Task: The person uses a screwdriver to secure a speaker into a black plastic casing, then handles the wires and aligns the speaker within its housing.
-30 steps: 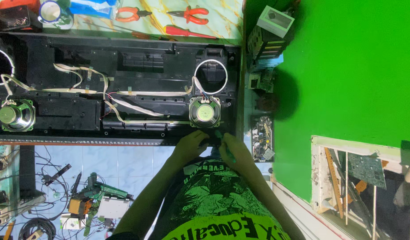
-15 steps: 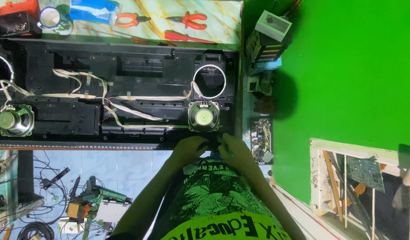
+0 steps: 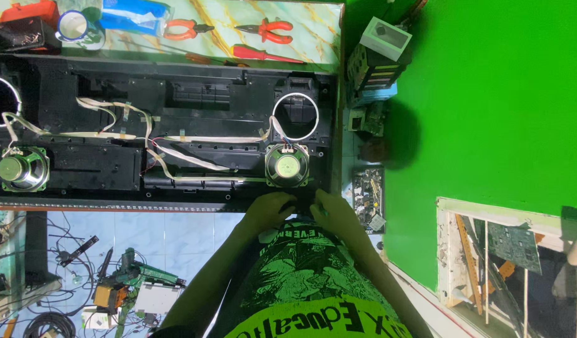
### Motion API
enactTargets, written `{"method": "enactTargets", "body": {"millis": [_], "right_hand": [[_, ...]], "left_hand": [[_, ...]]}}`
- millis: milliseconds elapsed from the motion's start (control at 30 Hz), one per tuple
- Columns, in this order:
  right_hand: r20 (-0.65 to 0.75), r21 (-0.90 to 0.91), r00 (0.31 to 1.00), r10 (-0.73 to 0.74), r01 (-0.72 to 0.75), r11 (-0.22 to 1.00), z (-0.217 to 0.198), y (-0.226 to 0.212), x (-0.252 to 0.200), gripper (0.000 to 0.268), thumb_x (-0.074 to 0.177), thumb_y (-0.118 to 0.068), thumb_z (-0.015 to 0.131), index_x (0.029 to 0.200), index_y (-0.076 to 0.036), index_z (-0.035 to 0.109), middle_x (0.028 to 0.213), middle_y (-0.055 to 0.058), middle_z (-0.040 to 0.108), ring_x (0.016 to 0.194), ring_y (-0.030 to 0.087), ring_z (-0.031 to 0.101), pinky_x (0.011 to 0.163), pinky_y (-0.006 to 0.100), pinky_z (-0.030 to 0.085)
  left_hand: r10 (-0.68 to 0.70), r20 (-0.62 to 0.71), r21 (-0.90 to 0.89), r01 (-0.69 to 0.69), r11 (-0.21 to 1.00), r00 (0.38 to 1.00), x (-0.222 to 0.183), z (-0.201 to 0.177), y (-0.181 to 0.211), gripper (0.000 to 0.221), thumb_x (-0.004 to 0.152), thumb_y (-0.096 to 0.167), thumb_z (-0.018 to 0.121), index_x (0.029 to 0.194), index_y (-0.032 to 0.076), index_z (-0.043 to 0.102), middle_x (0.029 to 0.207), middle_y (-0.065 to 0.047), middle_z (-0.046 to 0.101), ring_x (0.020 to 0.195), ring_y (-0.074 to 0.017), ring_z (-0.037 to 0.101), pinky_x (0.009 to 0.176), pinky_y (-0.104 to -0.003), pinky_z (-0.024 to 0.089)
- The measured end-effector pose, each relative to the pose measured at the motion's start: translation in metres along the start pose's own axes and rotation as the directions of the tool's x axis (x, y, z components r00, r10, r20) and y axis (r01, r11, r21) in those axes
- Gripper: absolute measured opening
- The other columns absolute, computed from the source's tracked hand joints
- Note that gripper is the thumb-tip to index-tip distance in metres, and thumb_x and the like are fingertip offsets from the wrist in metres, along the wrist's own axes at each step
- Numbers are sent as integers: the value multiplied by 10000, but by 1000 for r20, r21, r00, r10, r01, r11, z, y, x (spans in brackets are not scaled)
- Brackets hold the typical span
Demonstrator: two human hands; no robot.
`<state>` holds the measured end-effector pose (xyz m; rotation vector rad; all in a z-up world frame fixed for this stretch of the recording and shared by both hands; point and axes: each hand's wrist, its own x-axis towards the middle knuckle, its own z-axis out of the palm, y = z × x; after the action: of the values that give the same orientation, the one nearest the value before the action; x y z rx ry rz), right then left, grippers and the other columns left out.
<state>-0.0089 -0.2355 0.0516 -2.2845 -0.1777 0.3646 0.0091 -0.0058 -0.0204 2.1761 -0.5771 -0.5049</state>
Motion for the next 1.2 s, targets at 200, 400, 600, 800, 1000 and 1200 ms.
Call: {"method": "enactTargets", "body": {"millis": [200, 400, 600, 800, 1000, 1200], "right_hand": [[103, -16, 968, 228, -228, 974, -16, -8, 4, 204, 904, -225, 660, 911, -35, 587, 720, 136, 638, 645, 262, 624, 618, 394, 493], [-8, -10, 966, -257, 257, 966, -2, -9, 2, 223, 889, -196, 669, 1044, -42, 625, 846, 151, 648, 777, 286, 636, 667, 411, 499], [150, -33, 970, 193, -190, 981, -21, 1, -5, 203, 897, -228, 675, 947, -51, 590, 815, 115, 675, 725, 253, 670, 678, 392, 516], [179, 222, 981, -75, 34, 975, -15, -12, -1, 215, 883, -189, 711, 1035, -51, 647, 904, 90, 672, 844, 227, 680, 743, 353, 542], [325, 246, 946, -12, -72, 967, -25, -10, 5, 436, 895, -375, 716, 1218, -83, 701, 1133, 126, 739, 1055, 241, 710, 915, 387, 545], [526, 203, 846, 82, -218, 955, -44, -1, 14, 511, 960, -448, 547, 1344, -131, 662, 1162, 102, 761, 1013, 250, 763, 959, 383, 569]], "left_hand": [[-10, 22, 6, 10, 1000, 1000, 1, -4, 6, 321, 913, 282, 679, 1166, 88, 719, 1090, -116, 728, 990, -326, 702, 863, -416, 558], [19, -108, -34, -23, 999, 994, -1, -9, 12, 289, 916, 252, 674, 1151, 92, 720, 1116, -101, 731, 1009, -313, 708, 859, -401, 563], [-22, -136, -86, 11, 996, 991, -3, -17, 19, 331, 922, 267, 677, 1208, 101, 698, 1141, -92, 722, 1003, -285, 725, 859, -377, 574], [78, -134, -19, -81, 997, 988, 2, -13, 20, 266, 984, 264, 626, 1205, 145, 715, 1148, -67, 720, 977, -284, 723, 818, -380, 578], [85, -130, 15, -84, 996, 988, -3, -12, -1, 225, 999, 218, 589, 1152, 100, 703, 1158, -82, 668, 1004, -289, 700, 832, -389, 569], [-13, -132, 23, 16, 1000, 991, -6, -9, -1, 215, 980, 244, 630, 1126, 113, 719, 1137, -59, 678, 981, -282, 701, 818, -388, 564]]}}
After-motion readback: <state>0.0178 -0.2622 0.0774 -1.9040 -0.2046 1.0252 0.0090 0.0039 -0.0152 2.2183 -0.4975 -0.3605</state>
